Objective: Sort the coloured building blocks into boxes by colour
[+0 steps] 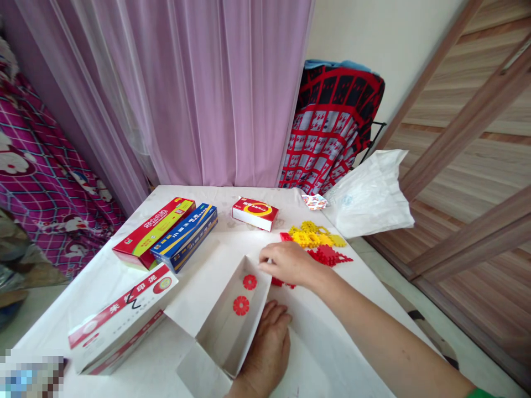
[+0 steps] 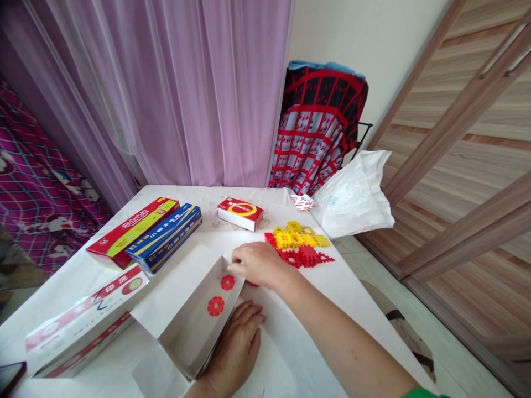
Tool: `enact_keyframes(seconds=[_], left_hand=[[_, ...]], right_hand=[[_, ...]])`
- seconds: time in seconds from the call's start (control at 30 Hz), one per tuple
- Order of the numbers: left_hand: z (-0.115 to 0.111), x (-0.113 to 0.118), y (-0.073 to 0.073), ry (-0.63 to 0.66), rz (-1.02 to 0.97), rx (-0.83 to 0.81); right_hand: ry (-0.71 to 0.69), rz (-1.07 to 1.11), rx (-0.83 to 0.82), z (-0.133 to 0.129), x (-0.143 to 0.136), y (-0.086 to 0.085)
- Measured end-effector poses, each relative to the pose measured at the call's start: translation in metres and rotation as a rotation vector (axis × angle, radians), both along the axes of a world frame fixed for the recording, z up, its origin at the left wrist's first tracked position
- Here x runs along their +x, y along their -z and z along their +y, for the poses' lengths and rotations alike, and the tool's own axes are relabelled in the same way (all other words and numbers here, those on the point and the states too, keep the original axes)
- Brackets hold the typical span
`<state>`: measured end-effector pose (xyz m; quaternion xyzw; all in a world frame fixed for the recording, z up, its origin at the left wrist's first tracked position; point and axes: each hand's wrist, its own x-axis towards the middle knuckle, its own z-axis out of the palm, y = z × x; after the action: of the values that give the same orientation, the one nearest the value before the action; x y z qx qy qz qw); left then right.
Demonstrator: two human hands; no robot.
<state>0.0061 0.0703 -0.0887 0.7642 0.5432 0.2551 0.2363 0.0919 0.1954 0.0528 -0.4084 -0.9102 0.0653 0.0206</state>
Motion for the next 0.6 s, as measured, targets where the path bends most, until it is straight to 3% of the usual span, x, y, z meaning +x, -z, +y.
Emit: enact_keyframes(seconds=[0.13, 0.27, 0.37, 0.6], left_hand=[[0.0, -0.002, 0.012, -0.031, -0.013, 0.053], [0.001, -0.001, 0.015, -0.047, 0.01, 0.07], [0.002, -0.001, 0.015, -0.049, 0.038, 0.073], [0.001, -0.003, 0.013, -0.035, 0.042, 0.067]], right_hand=[[0.327, -0.011, 0.102, 0.051, 0.056, -0.01], [0.485, -0.112, 0.077, 0.086, 0.093, 0.007], [0.478, -0.193, 0.058, 0.094, 0.089, 0.024], [0.441, -0.301, 0.008, 0.104, 0.039, 0.048]])
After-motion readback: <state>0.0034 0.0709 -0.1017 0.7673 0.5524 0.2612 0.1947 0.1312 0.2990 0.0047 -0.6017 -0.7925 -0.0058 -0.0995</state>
